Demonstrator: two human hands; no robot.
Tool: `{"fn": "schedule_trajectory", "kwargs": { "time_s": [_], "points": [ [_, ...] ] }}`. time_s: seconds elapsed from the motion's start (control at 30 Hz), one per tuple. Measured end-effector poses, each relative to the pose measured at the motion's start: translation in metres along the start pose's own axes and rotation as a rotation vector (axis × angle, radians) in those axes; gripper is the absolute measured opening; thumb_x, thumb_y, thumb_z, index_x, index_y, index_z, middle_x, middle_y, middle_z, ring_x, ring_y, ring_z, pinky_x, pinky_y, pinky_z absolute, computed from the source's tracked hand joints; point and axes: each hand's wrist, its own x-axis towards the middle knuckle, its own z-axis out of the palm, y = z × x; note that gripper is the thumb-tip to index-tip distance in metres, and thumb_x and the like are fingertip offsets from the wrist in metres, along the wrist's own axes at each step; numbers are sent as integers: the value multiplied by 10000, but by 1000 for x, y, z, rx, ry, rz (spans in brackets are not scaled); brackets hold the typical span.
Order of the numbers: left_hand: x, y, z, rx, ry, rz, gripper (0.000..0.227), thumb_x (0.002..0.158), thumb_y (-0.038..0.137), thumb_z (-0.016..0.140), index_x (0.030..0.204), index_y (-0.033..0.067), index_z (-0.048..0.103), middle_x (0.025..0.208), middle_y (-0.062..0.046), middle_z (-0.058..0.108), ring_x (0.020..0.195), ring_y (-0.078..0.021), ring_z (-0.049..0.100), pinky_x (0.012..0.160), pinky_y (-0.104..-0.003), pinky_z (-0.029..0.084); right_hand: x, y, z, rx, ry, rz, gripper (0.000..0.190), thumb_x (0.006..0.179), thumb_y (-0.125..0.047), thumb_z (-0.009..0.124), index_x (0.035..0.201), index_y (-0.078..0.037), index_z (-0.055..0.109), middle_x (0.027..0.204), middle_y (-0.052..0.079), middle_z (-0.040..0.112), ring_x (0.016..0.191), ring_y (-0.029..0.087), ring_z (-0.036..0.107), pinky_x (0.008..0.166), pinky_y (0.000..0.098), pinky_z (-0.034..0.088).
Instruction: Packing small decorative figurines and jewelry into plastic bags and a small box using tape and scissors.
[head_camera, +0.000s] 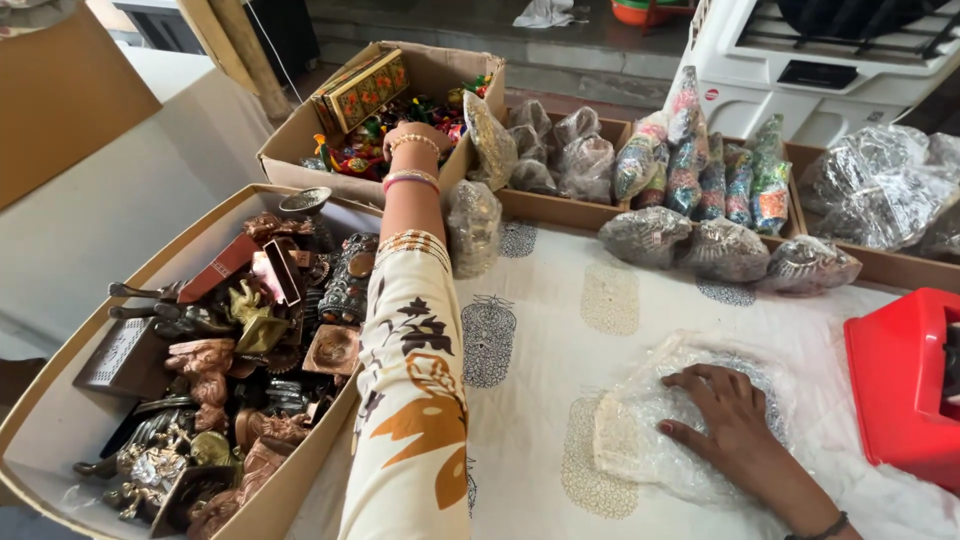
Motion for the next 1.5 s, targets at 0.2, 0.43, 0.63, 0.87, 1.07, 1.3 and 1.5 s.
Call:
{"fn": "schedule_trajectory", "kwargs": {
  "time_s": [0.2,0.43,0.63,0.87,1.07,1.3,1.5],
  "points": [
    [2,-1,4,-4,-157,-68,513,1001,492,529,1329,132,692,1409,-123,627,1245,-367,594,972,-629,513,-1,-3,-2,14,4,-5,611,829,-565,645,1374,-296,576,1369,44,473,1355,269,345,1096,486,270],
    [0,6,3,73,-172,-96,473,1012,413,562,1319,84,707,1358,-149,681,1181,-421,674,937,-639,538,-4,-4,-4,10,33,-43,618,845,-550,643,1389,-268,567,1367,68,472,1341,290,347,1090,502,272],
    [18,16,7,84,-141,-58,468,1006,425,563,1314,106,710,1347,-143,685,1171,-414,686,914,-631,555,-5,0,2,-20,79,-78,607,844,-555,630,1374,-266,564,1363,63,478,1309,283,380,1089,501,285],
    [36,2,19,120,-130,-16,449,1008,411,576,1316,119,722,1369,-123,691,1190,-392,693,888,-610,572,-5,-5,-3,-15,70,-78,605,845,-539,643,1373,-254,562,1359,64,474,1301,286,381,1075,502,288],
    [123,-9,69,400,320,403,382,1001,258,597,1367,168,658,1534,-96,489,1407,-348,457,990,-534,515,-6,-6,-2,-14,82,-86,612,845,-544,636,1377,-254,556,1359,60,477,1294,276,391,1070,492,299],
    [74,1,51,258,117,221,450,1055,269,559,1480,120,569,1554,-103,524,1374,-314,546,953,-520,580,-7,-3,-1,-10,101,-98,613,838,-536,646,1375,-255,556,1359,68,474,1295,288,385,1066,495,299],
    [34,6,33,116,155,118,565,1009,357,575,1504,126,432,1476,-137,511,1241,-334,601,902,-532,559,-8,-10,-8,-10,105,-112,606,853,-522,639,1378,-235,548,1353,71,472,1299,294,379,1073,500,297]
  ]
}}
